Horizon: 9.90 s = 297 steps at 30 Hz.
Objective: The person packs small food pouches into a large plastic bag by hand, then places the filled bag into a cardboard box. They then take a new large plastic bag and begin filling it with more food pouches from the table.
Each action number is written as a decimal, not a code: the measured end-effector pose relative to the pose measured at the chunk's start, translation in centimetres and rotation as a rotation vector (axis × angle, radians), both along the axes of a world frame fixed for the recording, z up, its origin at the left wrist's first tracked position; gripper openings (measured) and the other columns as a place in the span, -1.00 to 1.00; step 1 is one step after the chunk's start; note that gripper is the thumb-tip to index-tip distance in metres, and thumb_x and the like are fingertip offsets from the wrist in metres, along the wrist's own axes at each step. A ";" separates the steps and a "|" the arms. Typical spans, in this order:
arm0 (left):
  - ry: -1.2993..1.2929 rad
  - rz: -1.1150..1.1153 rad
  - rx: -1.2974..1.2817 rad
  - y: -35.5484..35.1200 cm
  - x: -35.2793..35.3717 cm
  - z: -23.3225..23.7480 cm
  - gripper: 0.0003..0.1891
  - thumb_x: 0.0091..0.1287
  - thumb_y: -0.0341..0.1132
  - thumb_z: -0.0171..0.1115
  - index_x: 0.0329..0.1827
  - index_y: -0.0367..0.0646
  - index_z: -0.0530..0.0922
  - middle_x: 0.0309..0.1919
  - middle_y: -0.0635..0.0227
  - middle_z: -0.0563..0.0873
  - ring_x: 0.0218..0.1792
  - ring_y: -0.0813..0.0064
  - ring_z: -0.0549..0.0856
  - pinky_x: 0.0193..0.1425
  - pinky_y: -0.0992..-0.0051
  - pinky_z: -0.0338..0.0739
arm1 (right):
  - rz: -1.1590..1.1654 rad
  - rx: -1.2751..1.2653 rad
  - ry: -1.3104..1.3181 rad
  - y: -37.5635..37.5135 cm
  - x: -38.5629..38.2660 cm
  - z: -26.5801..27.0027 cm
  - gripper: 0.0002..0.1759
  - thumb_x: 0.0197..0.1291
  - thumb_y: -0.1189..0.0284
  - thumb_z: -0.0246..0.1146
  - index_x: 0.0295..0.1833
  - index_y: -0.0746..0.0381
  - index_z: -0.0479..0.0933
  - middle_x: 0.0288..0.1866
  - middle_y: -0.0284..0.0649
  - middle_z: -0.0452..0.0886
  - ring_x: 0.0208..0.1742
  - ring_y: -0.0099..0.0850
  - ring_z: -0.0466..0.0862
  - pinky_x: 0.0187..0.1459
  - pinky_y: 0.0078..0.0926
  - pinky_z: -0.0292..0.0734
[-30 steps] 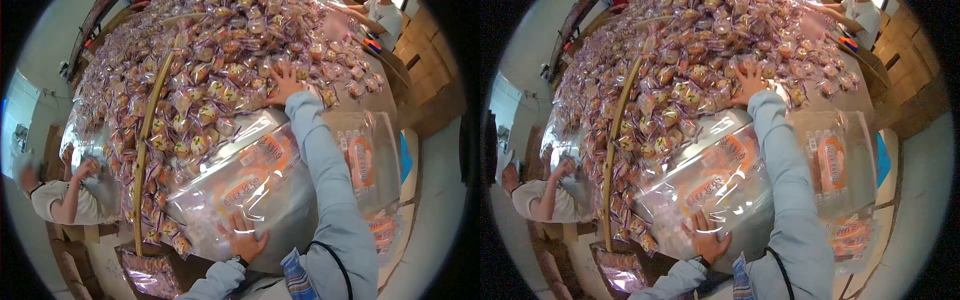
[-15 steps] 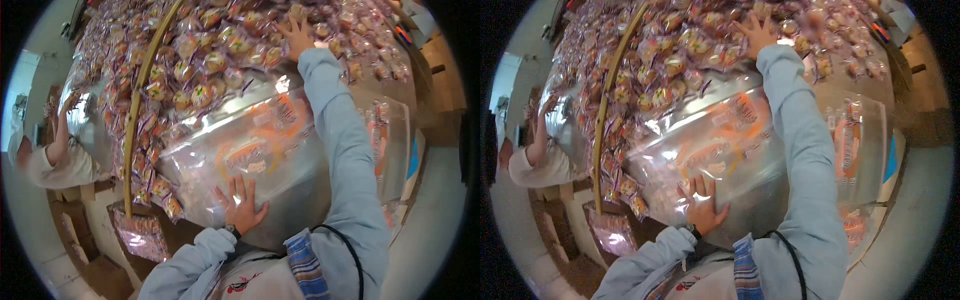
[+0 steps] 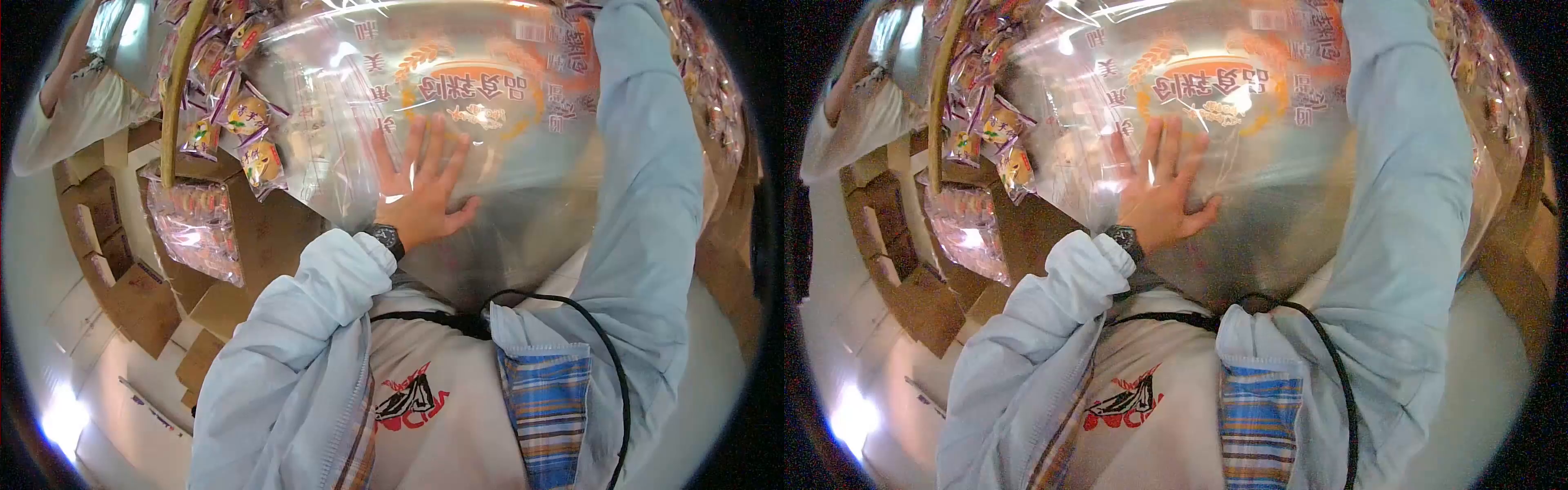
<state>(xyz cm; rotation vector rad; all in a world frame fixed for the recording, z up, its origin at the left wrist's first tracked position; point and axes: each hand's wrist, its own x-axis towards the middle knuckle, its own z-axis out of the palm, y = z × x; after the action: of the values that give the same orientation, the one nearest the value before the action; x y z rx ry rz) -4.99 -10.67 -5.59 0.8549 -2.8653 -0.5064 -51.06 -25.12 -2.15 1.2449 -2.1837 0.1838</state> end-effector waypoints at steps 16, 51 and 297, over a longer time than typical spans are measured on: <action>-0.080 -0.340 -0.281 2.3 0.7 2.6 -0.56 0.35 -0.21 0.25 0.27 -0.15 0.62 0.23 0.12 0.69 0.25 0.23 0.66 0.38 0.07 0.48 | 0.115 -0.361 -0.432 29.0 10.0 10.3 -0.31 0.20 0.25 0.59 0.37 0.28 0.53 0.03 -0.04 0.69 -0.18 -0.34 0.71 -0.30 -0.32 0.63; -0.151 -0.211 -0.352 14.4 11.7 1.9 -0.56 0.37 -0.31 0.22 0.32 -0.08 0.64 0.40 0.19 0.64 0.24 0.25 0.65 0.01 0.30 0.59 | 0.278 -1.047 -0.905 45.7 37.3 -4.0 -0.25 0.24 0.60 0.47 0.50 0.25 0.30 0.39 -0.08 0.47 0.37 -0.27 0.53 0.39 -0.29 0.49; 1.089 0.010 0.320 15.1 9.8 6.0 -0.74 0.18 -0.33 0.61 -0.07 -0.08 0.79 0.01 0.34 0.82 0.10 0.23 0.70 0.37 0.09 0.50 | 0.744 -0.421 -1.392 26.2 40.8 -8.2 -0.25 0.11 0.47 0.64 0.35 0.21 0.39 0.18 -0.13 0.60 0.14 -0.40 0.64 0.14 -0.43 0.61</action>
<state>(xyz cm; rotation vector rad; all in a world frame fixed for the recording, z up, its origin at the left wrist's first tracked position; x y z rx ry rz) 4.84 4.47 0.40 0.3986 -1.7986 -1.0408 -10.29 1.07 -10.31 1.8467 -2.1837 2.2222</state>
